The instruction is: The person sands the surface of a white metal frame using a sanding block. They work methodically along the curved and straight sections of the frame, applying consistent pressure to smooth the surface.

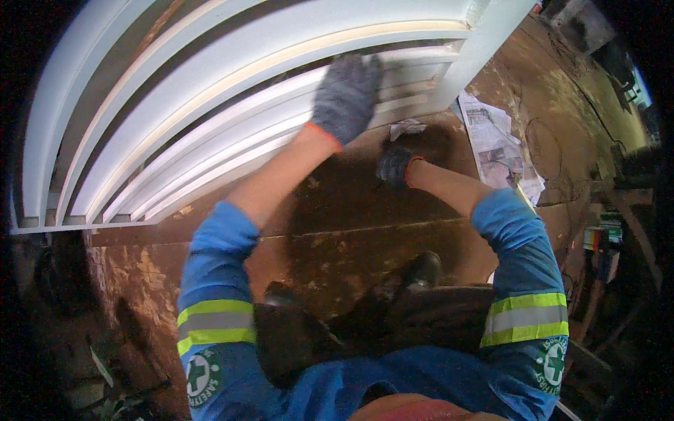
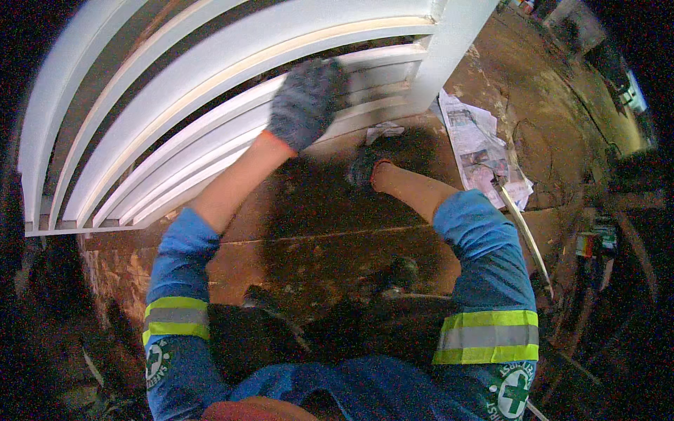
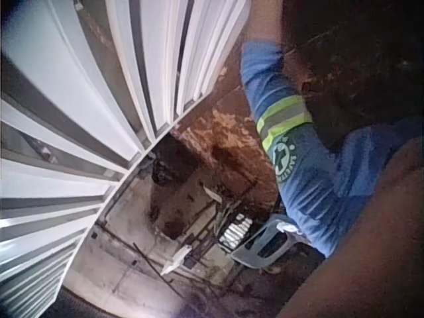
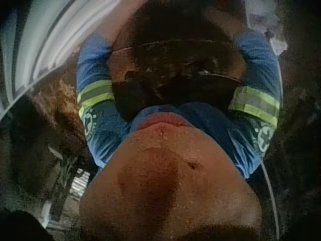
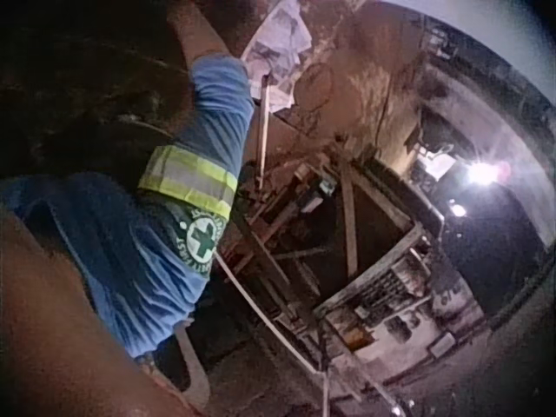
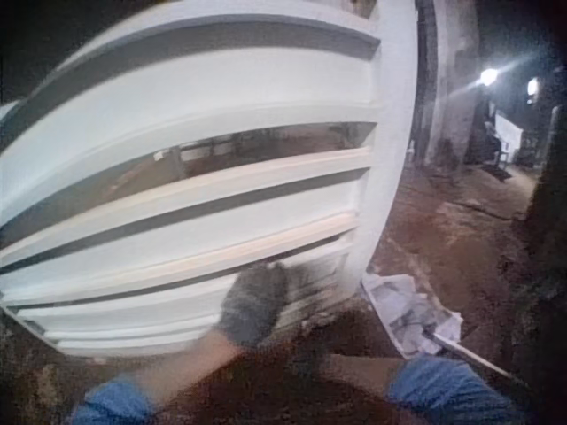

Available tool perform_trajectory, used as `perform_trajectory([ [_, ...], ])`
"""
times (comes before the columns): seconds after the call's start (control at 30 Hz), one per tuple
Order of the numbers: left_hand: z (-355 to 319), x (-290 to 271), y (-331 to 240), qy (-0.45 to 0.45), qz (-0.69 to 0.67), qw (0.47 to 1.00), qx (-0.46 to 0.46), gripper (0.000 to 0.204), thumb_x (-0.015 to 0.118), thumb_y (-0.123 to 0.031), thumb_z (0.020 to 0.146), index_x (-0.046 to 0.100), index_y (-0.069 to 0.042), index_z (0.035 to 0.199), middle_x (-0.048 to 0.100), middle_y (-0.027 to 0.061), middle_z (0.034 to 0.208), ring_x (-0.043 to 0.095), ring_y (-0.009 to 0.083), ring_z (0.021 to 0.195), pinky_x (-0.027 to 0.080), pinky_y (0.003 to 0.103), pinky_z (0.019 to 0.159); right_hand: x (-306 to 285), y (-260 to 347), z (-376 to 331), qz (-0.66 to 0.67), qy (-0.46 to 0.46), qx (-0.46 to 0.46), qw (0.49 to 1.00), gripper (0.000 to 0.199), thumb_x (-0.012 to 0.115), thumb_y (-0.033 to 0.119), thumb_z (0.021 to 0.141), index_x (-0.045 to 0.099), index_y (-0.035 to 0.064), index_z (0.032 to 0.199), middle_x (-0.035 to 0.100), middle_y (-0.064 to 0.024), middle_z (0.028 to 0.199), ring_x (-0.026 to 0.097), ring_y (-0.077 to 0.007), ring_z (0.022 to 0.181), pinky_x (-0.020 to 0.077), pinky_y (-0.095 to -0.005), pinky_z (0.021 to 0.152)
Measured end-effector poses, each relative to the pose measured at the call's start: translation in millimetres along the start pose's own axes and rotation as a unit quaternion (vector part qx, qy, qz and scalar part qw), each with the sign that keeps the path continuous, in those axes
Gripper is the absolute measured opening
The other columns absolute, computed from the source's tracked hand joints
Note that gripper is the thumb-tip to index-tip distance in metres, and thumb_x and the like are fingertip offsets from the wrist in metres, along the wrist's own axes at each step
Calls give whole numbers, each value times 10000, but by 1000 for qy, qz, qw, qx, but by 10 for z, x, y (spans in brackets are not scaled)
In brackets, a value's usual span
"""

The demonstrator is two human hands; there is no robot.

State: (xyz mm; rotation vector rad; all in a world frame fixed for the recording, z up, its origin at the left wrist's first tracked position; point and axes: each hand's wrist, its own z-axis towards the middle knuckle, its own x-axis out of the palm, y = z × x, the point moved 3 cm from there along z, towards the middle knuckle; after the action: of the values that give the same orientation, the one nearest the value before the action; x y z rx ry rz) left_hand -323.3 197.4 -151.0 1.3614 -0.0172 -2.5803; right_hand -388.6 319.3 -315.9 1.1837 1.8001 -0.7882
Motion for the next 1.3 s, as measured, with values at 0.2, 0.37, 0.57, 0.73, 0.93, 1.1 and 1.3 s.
perform_trajectory([
  [0.2, -821, -658, 576, 138, 108, 978, -109, 704, 626, -199, 751, 355, -38, 1381, 463, 211, 1308, 439, 364, 1221, 311, 468, 1068, -232, 18, -151, -53, 62, -26, 996, 177, 594, 139, 725, 709, 145, 860, 698, -91, 861, 667, -275, 801, 503, -414, 685],
  [0.37, -680, -481, 342, 103, 127, 979, -121, 798, 643, -285, 729, 309, -17, 1402, 406, 224, 1359, 369, 389, 1271, 241, 509, 1093, -48, -178, -313, -40, 23, 11, 999, 170, 600, 115, 714, 714, 134, 838, 697, -91, 862, 666, -276, 793, 505, -408, 637],
  [0.57, 232, 470, -222, -31, 51, 998, -34, 705, 632, -265, 707, 400, 13, 1312, 476, 258, 1198, 452, 406, 1146, 320, 526, 1016, -365, -157, -557, 12, 112, 48, 992, 261, 578, 203, 806, 686, 133, 1033, 658, -136, 1087, 606, -298, 1049, 471, -427, 881],
  [0.73, 1070, 910, -831, -101, 104, 986, -81, 531, 598, -276, 714, 509, 8, 1154, 535, 214, 1060, 491, 365, 1054, 364, 500, 937, -283, -85, -370, 77, -28, 73, 994, 347, 433, 278, 895, 576, 130, 1174, 561, -107, 1213, 513, -286, 1129, 389, -407, 965],
  [0.93, 1063, 721, -1311, 99, -339, 919, 173, 336, 574, -278, 762, 619, -38, 994, 572, 219, 1025, 543, 365, 998, 405, 497, 900, 215, -126, 29, 282, -463, 41, 839, 428, 300, 339, 979, 491, 126, 1298, 497, -85, 1318, 451, -278, 1193, 332, -408, 1034],
  [1.1, 918, 371, -849, -58, 6, 995, 85, 364, 584, -290, 754, 601, -27, 1005, 610, 158, 825, 597, 357, 773, 471, 472, 787, -162, -1, -155, 27, 113, -8, 993, 329, 486, 251, 867, 617, 146, 1150, 622, -99, 1164, 572, -286, 1089, 434, -491, 889],
  [1.3, 1344, 589, -459, 202, -72, 967, -137, 476, 632, -324, 719, 612, -51, 1108, 634, 184, 984, 615, 323, 920, 490, 418, 812, -324, -108, -360, 31, 99, 29, 994, 248, 528, 151, 809, 697, 137, 991, 689, -78, 1002, 648, -260, 942, 491, -451, 777],
])
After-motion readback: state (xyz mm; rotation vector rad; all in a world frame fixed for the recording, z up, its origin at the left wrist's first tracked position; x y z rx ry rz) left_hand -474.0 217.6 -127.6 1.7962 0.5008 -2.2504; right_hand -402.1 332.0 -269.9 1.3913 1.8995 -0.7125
